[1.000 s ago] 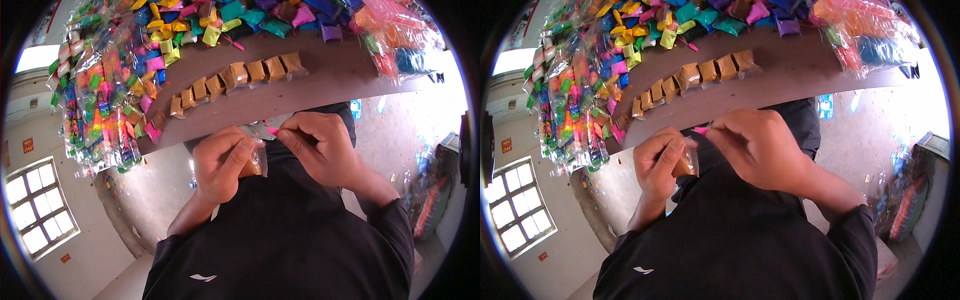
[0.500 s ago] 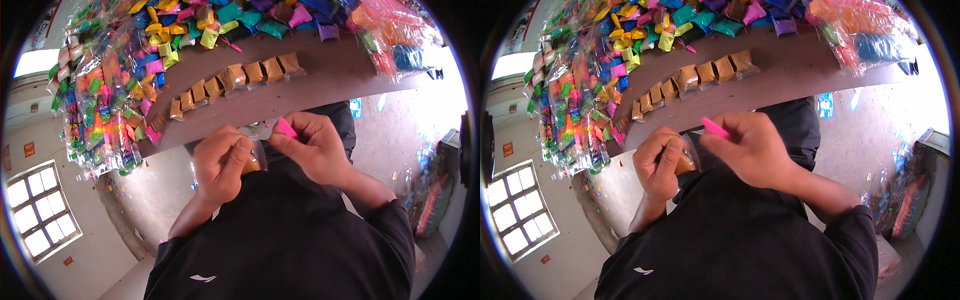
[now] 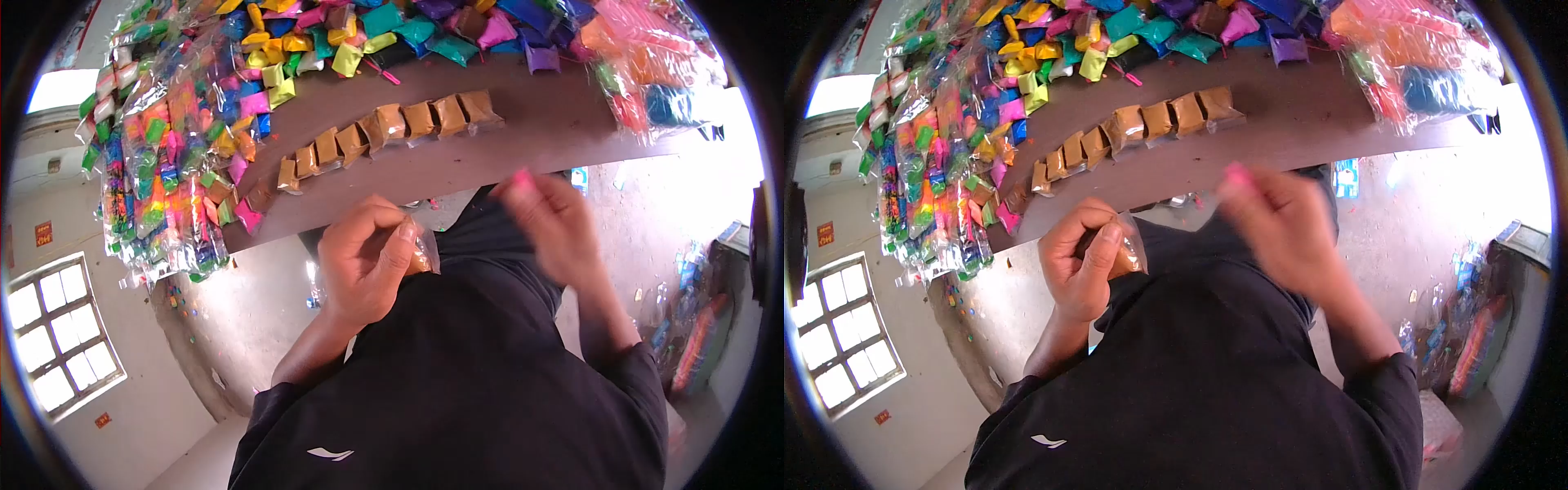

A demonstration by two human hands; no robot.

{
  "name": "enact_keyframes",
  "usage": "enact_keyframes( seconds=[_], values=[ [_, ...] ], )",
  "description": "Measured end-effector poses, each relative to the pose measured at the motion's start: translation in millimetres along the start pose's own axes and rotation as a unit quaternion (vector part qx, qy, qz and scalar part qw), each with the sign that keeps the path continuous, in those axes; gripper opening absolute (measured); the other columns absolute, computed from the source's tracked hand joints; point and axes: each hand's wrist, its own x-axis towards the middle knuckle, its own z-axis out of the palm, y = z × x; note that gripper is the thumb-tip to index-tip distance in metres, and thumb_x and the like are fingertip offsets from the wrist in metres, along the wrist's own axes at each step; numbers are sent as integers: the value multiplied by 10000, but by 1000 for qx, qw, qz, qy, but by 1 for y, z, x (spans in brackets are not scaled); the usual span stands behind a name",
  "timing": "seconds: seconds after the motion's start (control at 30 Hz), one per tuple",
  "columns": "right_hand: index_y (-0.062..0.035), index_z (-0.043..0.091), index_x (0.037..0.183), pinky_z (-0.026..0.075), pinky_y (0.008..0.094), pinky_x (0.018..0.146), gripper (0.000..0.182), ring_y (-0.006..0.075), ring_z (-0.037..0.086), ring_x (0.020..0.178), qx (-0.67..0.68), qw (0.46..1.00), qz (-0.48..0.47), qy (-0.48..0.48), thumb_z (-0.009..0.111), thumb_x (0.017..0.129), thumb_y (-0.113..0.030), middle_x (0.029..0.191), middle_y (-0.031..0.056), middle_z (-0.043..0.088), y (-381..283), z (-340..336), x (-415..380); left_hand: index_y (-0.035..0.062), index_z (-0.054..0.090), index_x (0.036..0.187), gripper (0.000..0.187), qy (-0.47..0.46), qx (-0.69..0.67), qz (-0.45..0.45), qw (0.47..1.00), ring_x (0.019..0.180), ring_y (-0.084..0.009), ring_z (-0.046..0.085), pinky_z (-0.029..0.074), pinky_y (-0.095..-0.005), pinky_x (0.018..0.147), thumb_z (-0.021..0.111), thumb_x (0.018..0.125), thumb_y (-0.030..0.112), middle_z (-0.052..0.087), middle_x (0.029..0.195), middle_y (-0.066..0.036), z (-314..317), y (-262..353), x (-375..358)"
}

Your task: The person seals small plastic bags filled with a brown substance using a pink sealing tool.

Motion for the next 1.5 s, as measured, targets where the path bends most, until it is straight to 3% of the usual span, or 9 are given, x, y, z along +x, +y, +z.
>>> enact_keyframes(
  seconds=[0.1, 0.27, 0.37, 0.53, 0.7, 0.77, 0.8, 0.9, 1.5],
  values=[
    [4, 704, 1006, 449, 218, 664, 184, 13, 526, 770, 177, 972, -17, -156, 778, 946, -153, 822, -52, 617, -12, 33, -15, -54, 651, 952, 79, 9, -10, -15, 1000, 784, -85, 578, 458, -228, 685, 634, 990, 13, 627, 881, -77, 6, 4, 1],
    [20, 700, 993, 432, 221, 647, 176, 17, 520, 754, 199, 969, -41, -142, 743, 979, -150, 831, -40, 625, 4, 50, -7, -40, 663, 971, 93, 24, -6, 0, 1000, 797, -90, 612, 485, -218, 685, 686, 984, 50, 646, 872, -64, 7, 6, 4],
    [31, 694, 960, 415, 224, 620, 188, 19, 512, 726, 318, 937, -28, -142, 742, 984, -149, 791, -48, 614, 0, 57, -6, -25, 678, 997, 136, -30, -160, -185, 969, 747, -98, 635, 503, -229, 631, 715, 986, 105, 673, 845, -58, 1, 6, 1],
    [10, 663, 900, 417, 234, 626, 183, 23, 508, 732, 231, 958, -31, -164, 726, 995, -133, 772, -46, 601, 12, 53, -4, -29, 690, 1008, 200, -21, -254, -270, 928, 663, -95, 631, 486, -241, 543, 700, 1009, 171, 691, 829, -65, 3, 2, 0],
    [-9, 640, 873, 421, 264, 634, 208, 63, 503, 699, 50, 983, -54, -165, 646, 1040, -131, 722, 3, 569, -10, 35, -2, -46, 688, 1033, 196, -30, -237, -226, 944, 626, -96, 614, 460, -238, 500, 698, 1002, 147, 680, 809, -74, -5, -3, 2],
    [25, 673, 1024, 398, 260, 648, 329, 79, 491, 731, 42, 985, -106, -132, 574, 1091, -282, 764, -9, 528, -8, 31, -1, -62, 681, 1067, 196, -34, -215, -223, 950, 594, -105, 606, 459, -246, 477, 694, 994, 119, 672, 801, -84, -6, -1, 2],
    [29, 653, 944, 435, 372, 649, 231, 302, 560, 682, -26, 987, -137, -83, 532, 1068, -124, 721, 151, 565, -18, 34, -2, -49, 686, 1027, 199, -32, -215, -220, 951, 617, -91, 603, 448, -230, 497, 691, 1007, 150, 670, 786, -68, -5, 2, 4],
    [28, 672, 968, 447, 398, 661, 125, 319, 577, 726, -149, 949, -273, -46, 608, 1007, -72, 772, 152, 621, -18, 31, 2, -35, 691, 987, 220, -36, -216, -216, 952, 636, -74, 594, 431, -211, 517, 683, 1023, 182, 667, 766, -50, -5, 3, 5],
    [13, 688, 968, 464, 406, 642, 76, 325, 600, 720, -139, 948, -284, -24, 704, 894, 3, 770, 152, 629, -21, 34, 4, -48, 696, 987, 200, -63, -173, -176, 967, 624, -51, 577, 408, -192, 512, 685, 1018, 149, 657, 747, -41, -3, 4, 6]
  ],
)
